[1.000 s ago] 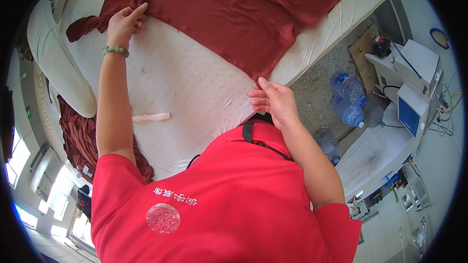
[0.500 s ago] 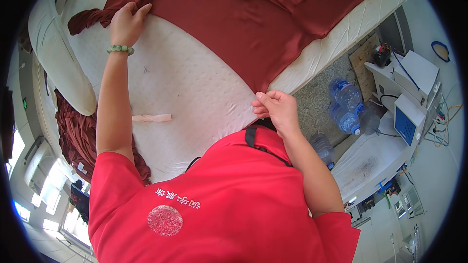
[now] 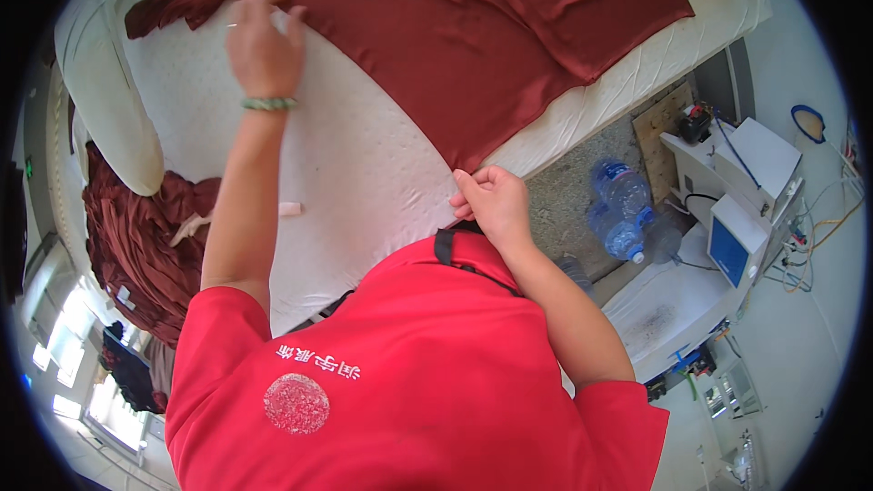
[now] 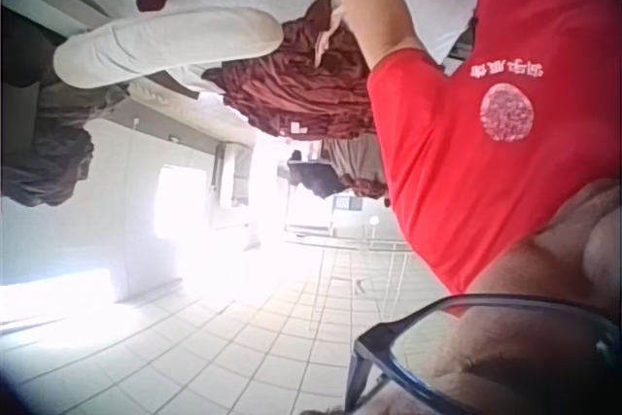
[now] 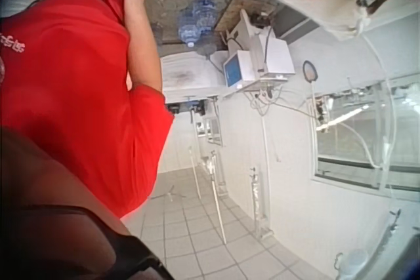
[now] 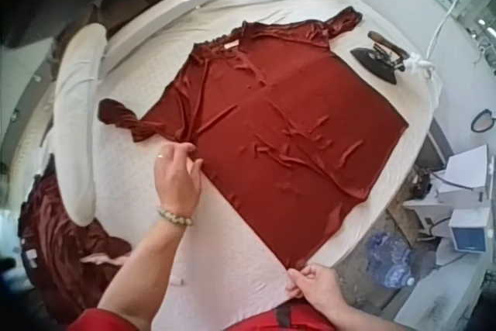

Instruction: The recorder irons and folds red shirts on a professional pressing table in a garment factory.

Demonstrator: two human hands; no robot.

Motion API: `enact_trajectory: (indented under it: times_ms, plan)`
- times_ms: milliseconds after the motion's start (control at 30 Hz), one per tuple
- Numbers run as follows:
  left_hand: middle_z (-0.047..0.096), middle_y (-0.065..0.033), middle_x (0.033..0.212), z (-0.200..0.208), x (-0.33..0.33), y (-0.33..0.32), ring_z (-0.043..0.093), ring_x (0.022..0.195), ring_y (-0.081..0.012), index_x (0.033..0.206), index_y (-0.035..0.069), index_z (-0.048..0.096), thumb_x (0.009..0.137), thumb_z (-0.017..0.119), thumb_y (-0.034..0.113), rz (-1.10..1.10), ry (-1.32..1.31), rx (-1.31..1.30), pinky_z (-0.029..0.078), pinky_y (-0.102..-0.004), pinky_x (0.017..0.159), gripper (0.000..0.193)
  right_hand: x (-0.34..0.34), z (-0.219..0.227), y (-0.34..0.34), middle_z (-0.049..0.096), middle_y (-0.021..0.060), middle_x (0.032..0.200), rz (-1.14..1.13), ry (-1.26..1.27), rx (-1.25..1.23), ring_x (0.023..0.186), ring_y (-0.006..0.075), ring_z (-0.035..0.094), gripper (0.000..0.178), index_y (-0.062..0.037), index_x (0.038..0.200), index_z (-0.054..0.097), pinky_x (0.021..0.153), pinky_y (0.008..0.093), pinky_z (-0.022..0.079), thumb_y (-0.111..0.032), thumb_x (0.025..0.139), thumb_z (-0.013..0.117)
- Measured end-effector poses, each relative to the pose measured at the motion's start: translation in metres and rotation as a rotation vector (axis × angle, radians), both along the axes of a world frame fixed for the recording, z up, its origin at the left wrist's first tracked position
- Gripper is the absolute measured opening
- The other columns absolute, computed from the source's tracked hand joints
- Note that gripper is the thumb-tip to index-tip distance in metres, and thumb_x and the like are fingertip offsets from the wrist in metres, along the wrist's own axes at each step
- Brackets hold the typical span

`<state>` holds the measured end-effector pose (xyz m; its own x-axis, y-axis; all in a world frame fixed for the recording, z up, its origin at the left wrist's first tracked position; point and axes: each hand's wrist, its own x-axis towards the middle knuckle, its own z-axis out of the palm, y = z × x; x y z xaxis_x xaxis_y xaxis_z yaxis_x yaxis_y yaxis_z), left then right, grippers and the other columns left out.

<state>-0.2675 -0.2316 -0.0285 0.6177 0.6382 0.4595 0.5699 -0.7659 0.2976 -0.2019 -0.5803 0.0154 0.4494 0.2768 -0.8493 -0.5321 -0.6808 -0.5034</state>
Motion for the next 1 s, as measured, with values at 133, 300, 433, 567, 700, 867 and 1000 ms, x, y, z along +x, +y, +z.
enact_trajectory:
  times_ms: [133, 300, 433, 567, 700, 867, 1000]
  plan:
    - [0.062, -0.0124, 0.133, 0.013, -0.010, -0.118, 0.057, 0.127, -0.0330, 0.126, 0.007, 0.067, 0.079, 0.083, 0.030, -0.279, 0.008, -0.235, 0.042, -0.0493, 0.108, 0.055, 0.004, -0.004, -0.002, 0.073, 0.0134, 0.075, 0.081, 0.029, 0.020, 0.059, 0.0144, 0.069, 0.033, 0.0025, 0.088, 0.064, 0.055, 0.0270, 0.055, -0.027, 0.098, 0.073]
    - [0.047, -0.0131, 0.156, 0.016, -0.029, -0.174, 0.041, 0.147, -0.0343, 0.146, 0.005, 0.054, 0.079, 0.083, 0.040, -0.165, 0.134, -0.327, 0.030, -0.0559, 0.119, 0.081, 0.035, 0.020, -0.005, 0.072, 0.0120, 0.069, 0.531, -0.037, -0.028, 0.055, 0.0205, 0.069, 0.032, 0.0011, 0.092, 0.065, 0.052, 0.0308, 0.054, -0.029, 0.099, 0.072]
    - [0.034, -0.0133, 0.165, 0.024, -0.031, -0.198, 0.029, 0.154, -0.0332, 0.153, 0.002, 0.043, 0.079, 0.081, 0.048, -0.174, 0.227, -0.435, 0.022, -0.0593, 0.123, 0.096, 0.072, 0.036, 0.033, 0.072, 0.0131, 0.105, 1.081, -0.943, 0.189, 0.092, 0.0309, 0.071, 0.033, -0.0016, 0.119, 0.065, 0.080, 0.0386, 0.056, -0.020, 0.094, 0.073]
    - [0.033, -0.0142, 0.165, 0.034, -0.031, -0.217, 0.028, 0.155, -0.0334, 0.153, 0.002, 0.043, 0.077, 0.083, 0.046, -0.074, 0.262, -0.463, 0.021, -0.0587, 0.124, 0.097, 0.093, 0.019, 0.046, 0.063, 0.0132, 0.135, 1.305, -1.339, 0.583, 0.122, 0.0349, 0.060, 0.050, -0.0051, 0.136, 0.060, 0.102, 0.0434, 0.048, -0.017, 0.089, 0.073]
    - [0.034, -0.0165, 0.164, 0.047, -0.022, -0.226, 0.026, 0.155, -0.0345, 0.151, 0.001, 0.043, 0.071, 0.088, 0.038, -0.052, 0.294, -0.637, 0.021, -0.0584, 0.124, 0.100, 0.120, 0.017, 0.042, 0.056, 0.0152, 0.146, 1.507, -1.193, 0.623, 0.135, 0.0350, 0.052, 0.060, -0.0053, 0.143, 0.055, 0.113, 0.0450, 0.041, -0.017, 0.088, 0.074]
    - [0.029, -0.0122, 0.169, 0.037, -0.014, -0.252, 0.021, 0.158, -0.0330, 0.156, 0.004, 0.039, 0.068, 0.089, 0.042, 0.034, 0.434, -0.528, 0.022, -0.0569, 0.125, 0.107, 0.265, 0.039, 0.079, 0.059, 0.0207, 0.141, 1.552, -1.369, 0.910, 0.132, 0.0380, 0.055, 0.046, -0.0028, 0.140, 0.058, 0.113, 0.0472, 0.042, -0.014, 0.097, 0.067]
    - [0.026, -0.0058, 0.171, 0.030, -0.010, -0.251, 0.024, 0.157, -0.0317, 0.158, 0.009, 0.039, 0.068, 0.088, 0.045, 0.144, 0.585, -0.492, 0.026, -0.0546, 0.123, 0.108, 0.519, -0.005, 0.154, 0.060, 0.0211, 0.140, 1.324, -1.835, 0.497, 0.134, 0.0340, 0.053, 0.050, 0.0044, 0.142, 0.054, 0.117, 0.0437, 0.039, -0.019, 0.099, 0.066]
